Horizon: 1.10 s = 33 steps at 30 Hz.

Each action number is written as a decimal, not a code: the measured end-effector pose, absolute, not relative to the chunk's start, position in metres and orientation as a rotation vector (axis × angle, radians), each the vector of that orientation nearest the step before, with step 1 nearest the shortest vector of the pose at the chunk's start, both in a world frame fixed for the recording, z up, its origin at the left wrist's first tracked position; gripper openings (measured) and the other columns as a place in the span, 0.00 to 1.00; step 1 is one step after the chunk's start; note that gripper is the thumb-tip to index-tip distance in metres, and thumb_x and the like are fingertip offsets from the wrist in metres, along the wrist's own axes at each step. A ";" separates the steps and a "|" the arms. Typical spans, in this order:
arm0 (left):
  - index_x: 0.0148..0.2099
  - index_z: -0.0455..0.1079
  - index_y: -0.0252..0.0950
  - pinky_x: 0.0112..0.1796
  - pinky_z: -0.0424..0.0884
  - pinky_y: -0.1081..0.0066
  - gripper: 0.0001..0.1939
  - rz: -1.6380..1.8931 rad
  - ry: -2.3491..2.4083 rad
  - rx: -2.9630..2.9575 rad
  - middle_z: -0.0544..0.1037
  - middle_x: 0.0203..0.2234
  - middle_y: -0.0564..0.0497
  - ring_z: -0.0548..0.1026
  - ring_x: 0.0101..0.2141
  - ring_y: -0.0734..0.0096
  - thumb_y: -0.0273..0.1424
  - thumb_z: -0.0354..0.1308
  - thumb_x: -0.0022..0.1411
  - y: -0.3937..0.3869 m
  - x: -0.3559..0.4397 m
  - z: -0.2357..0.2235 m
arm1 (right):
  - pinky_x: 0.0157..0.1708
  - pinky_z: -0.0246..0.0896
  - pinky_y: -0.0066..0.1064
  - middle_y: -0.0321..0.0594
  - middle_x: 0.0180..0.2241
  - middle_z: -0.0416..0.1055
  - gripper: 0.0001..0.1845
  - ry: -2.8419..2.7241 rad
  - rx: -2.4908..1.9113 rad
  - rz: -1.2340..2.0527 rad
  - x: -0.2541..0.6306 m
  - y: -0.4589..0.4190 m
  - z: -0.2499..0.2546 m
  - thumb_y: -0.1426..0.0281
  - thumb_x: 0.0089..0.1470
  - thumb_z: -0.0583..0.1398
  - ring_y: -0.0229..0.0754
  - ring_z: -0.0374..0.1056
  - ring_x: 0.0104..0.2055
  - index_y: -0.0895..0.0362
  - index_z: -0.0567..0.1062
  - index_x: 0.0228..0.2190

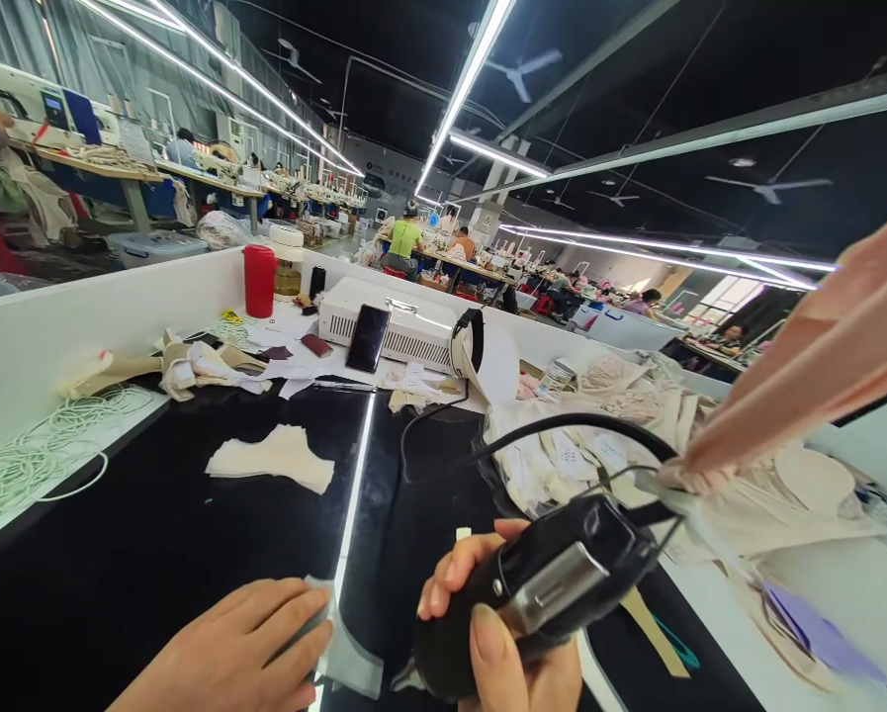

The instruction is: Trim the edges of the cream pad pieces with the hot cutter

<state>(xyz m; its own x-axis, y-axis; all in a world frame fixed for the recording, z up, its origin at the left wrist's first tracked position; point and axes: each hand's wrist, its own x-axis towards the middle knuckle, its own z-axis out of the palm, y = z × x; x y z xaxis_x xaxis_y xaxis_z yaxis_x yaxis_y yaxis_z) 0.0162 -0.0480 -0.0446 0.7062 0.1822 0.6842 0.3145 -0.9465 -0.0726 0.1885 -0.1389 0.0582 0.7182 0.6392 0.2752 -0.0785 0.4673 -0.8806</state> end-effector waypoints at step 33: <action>0.38 0.73 0.40 0.51 0.71 0.70 0.07 -1.169 -0.245 -3.209 0.82 0.37 0.58 0.78 0.39 0.71 0.26 0.67 0.66 -0.054 0.037 -0.038 | 0.30 0.67 0.34 0.29 0.31 0.71 0.21 -0.752 -0.953 0.482 0.178 -0.140 0.046 0.53 0.58 0.69 0.37 0.69 0.28 0.44 0.71 0.48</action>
